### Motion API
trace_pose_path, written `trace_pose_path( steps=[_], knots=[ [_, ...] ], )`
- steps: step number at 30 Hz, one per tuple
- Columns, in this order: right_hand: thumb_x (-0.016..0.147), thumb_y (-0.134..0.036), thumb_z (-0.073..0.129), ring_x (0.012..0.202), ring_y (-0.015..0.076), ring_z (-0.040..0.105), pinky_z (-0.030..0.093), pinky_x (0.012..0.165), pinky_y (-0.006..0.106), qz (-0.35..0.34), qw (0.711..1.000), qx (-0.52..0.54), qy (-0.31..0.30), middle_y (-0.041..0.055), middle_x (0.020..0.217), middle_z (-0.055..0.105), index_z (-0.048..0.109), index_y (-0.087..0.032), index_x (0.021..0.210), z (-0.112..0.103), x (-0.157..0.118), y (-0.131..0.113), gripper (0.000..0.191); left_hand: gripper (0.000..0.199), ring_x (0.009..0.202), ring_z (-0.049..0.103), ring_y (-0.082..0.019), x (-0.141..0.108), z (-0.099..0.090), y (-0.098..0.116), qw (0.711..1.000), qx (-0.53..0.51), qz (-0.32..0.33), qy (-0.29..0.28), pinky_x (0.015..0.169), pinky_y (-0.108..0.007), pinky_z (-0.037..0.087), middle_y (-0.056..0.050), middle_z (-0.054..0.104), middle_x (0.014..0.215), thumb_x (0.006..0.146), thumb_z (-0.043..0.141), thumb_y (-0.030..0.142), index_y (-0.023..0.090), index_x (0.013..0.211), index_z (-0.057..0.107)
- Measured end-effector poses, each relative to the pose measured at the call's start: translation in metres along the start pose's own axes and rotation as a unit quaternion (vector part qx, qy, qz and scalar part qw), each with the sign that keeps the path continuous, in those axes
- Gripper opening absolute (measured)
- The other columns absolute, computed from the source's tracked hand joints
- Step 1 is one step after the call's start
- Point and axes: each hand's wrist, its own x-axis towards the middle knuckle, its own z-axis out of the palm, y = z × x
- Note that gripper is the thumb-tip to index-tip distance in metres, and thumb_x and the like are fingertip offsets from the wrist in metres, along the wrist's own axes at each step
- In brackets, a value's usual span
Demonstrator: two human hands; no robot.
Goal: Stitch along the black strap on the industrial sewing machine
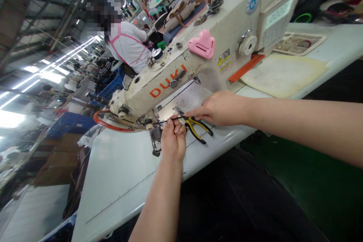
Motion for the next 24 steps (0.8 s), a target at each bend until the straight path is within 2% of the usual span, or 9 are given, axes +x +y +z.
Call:
trace_pose_path(
  steps=[10, 15, 19, 24],
  knots=[
    [0.102, -0.033, 0.066, 0.070, 0.0176, 0.073, 0.041, 0.061, 0.026, 0.048, 0.992, 0.113, -0.014, 0.0031, 0.093, 0.086, 0.075, -0.040, 0.135, -0.007, 0.003, 0.000, 0.035, 0.018, 0.055, 0.041, -0.002, 0.002, -0.003, -0.008, 0.999, -0.030, 0.020, 0.024, 0.051, -0.013, 0.034, 0.000, 0.057, 0.074, 0.096, 0.079, 0.026, 0.010, 0.090, 0.076],
    [0.100, -0.029, 0.070, 0.080, 0.0179, 0.076, 0.047, 0.069, 0.026, 0.062, 0.987, 0.146, -0.023, 0.0001, 0.105, 0.087, 0.076, -0.040, 0.134, -0.012, 0.006, -0.002, 0.037, 0.017, 0.054, 0.040, -0.002, 0.005, -0.006, -0.009, 0.999, -0.021, 0.021, 0.018, 0.050, -0.013, 0.034, 0.000, 0.057, 0.074, 0.097, 0.078, 0.027, 0.010, 0.091, 0.076],
    [0.101, -0.032, 0.068, 0.088, 0.0197, 0.077, 0.048, 0.071, 0.026, 0.056, 0.989, 0.137, -0.023, 0.0002, 0.110, 0.086, 0.076, -0.040, 0.134, -0.014, 0.006, -0.003, 0.035, 0.016, 0.053, 0.038, -0.002, 0.006, -0.006, -0.009, 0.999, -0.025, 0.028, 0.019, 0.050, -0.013, 0.033, 0.001, 0.055, 0.073, 0.097, 0.076, 0.023, 0.009, 0.089, 0.075],
    [0.104, -0.040, 0.063, 0.096, 0.0239, 0.078, 0.047, 0.070, 0.029, 0.098, 0.992, 0.075, -0.035, 0.0018, 0.111, 0.085, 0.069, -0.046, 0.142, -0.020, -0.002, -0.012, 0.039, 0.018, 0.056, 0.038, -0.003, 0.004, -0.003, -0.009, 0.999, -0.020, 0.031, 0.003, 0.051, -0.014, 0.033, 0.001, 0.055, 0.075, 0.093, 0.081, 0.028, 0.011, 0.091, 0.075]
  ],
)
